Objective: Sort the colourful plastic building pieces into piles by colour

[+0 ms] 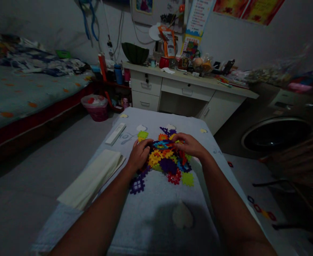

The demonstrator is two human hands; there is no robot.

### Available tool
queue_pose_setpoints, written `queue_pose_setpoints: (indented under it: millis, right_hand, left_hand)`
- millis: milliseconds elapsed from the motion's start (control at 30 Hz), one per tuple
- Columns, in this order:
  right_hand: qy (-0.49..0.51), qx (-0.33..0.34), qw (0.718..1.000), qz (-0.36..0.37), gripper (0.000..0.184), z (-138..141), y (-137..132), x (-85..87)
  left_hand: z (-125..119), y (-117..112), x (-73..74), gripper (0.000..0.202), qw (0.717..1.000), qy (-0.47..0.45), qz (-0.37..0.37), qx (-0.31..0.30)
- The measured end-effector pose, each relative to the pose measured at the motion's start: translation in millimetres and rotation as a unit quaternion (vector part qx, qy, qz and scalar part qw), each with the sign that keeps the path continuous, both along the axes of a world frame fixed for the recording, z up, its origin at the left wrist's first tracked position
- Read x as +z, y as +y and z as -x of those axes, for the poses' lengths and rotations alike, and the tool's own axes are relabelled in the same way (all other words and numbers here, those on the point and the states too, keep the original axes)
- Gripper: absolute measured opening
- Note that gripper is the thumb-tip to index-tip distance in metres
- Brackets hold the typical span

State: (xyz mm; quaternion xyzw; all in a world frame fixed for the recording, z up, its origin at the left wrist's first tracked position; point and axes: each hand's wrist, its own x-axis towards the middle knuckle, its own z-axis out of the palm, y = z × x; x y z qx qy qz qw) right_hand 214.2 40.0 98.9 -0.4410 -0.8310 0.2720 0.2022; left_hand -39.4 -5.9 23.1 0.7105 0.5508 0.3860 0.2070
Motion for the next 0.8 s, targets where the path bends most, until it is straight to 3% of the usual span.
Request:
queue_pose_setpoints:
  millis: [100,200,267,367,533,667,800]
  right_hand:
    - [0.03,-0.178,0.983,-0.031,0.026,-36,-3,-22.5]
    - [-0.004,-0.327,0.945,-0.029,0.049,-59,1,-52.8]
    - [-0.038,-0.37,0.928,0.016,0.067,-62,2,-69.9]
    - [-0.066,-0.362,0.928,0.05,0.076,-50,-1,-82.4]
    - [-0.038,-0.289,0.954,0.069,0.077,-14,-14,-76.3]
    - [0.034,-0.265,0.961,0.072,0.075,7,-19,-72.6]
    - [0.128,-0.245,0.956,0.102,0.065,18,-17,-75.5]
  left_hand:
    - [-1,-6,11.3,0.047,0.997,0.071,0.023,0.02]
    - [5,-12,13.9,0.096,0.985,0.149,0.079,0.041]
    - [13,-16,8.9,0.115,0.978,0.173,0.108,0.03]
    - [19,-23,-3.1,0.123,0.975,0.189,0.114,0.002]
    - [4,-34,-10.2,0.124,0.967,0.227,0.11,0.03]
    - [-10,-31,-7.3,0.119,0.98,0.185,0.066,0.031]
    - [-12,-17,-10.0,0.118,0.992,0.119,0.013,-0.03]
